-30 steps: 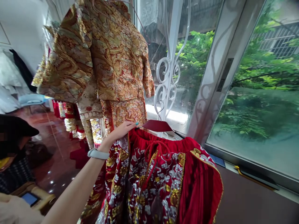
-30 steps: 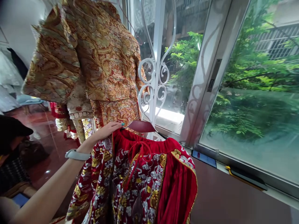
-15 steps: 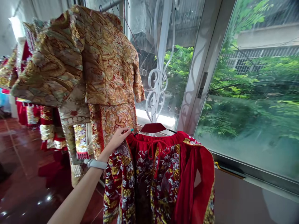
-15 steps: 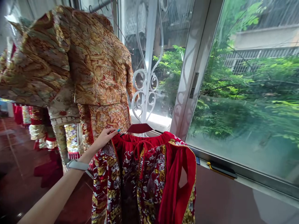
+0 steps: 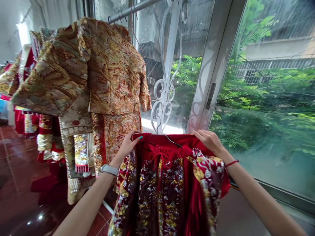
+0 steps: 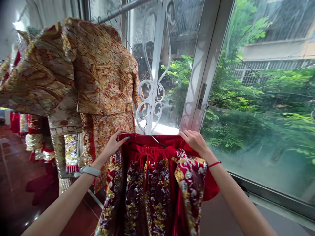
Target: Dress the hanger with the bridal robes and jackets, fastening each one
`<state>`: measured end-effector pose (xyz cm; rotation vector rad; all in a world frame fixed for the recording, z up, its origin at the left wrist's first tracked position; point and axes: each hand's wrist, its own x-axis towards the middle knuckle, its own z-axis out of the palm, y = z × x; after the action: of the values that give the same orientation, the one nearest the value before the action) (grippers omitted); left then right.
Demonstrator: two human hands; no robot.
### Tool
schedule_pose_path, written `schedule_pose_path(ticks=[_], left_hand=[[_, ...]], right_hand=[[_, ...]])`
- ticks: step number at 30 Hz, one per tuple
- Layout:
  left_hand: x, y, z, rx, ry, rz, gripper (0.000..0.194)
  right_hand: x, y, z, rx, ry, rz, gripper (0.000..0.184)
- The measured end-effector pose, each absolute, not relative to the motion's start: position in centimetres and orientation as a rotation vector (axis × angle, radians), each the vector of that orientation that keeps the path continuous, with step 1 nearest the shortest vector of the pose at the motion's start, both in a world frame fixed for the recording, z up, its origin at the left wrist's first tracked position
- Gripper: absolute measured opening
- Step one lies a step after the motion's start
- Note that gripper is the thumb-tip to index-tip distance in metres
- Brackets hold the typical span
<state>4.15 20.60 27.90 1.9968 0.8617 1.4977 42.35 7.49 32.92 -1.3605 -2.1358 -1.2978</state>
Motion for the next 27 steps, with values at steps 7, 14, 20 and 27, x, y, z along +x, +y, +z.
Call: schedule_pose_path(ticks=[7, 14, 20, 27], left_hand=[[1.5, 20.8, 25.3, 2.168, 1.016, 1.198, 0.054], [7.7, 11.0, 26.8, 2.747, 0.913, 1.672, 0.045], [19.7, 9.5, 29.0, 3.535, 0.142, 0.780, 0.046], [21.8, 10.5, 30.3, 3.532, 0.298, 0.442, 0.025]], right_hand=[[43.5, 7.6, 32.3, -1.355, -2.120, -1.324, 0.021], [42.3, 8.5, 32.2, -1.408, -2.088, -1.280, 0.025], [40.2, 5.9, 31.6, -1.455, -2.024, -0.967, 0.026], [40.4, 3.4, 30.9, -1.486, -2.068, -0.572, 0.017]])
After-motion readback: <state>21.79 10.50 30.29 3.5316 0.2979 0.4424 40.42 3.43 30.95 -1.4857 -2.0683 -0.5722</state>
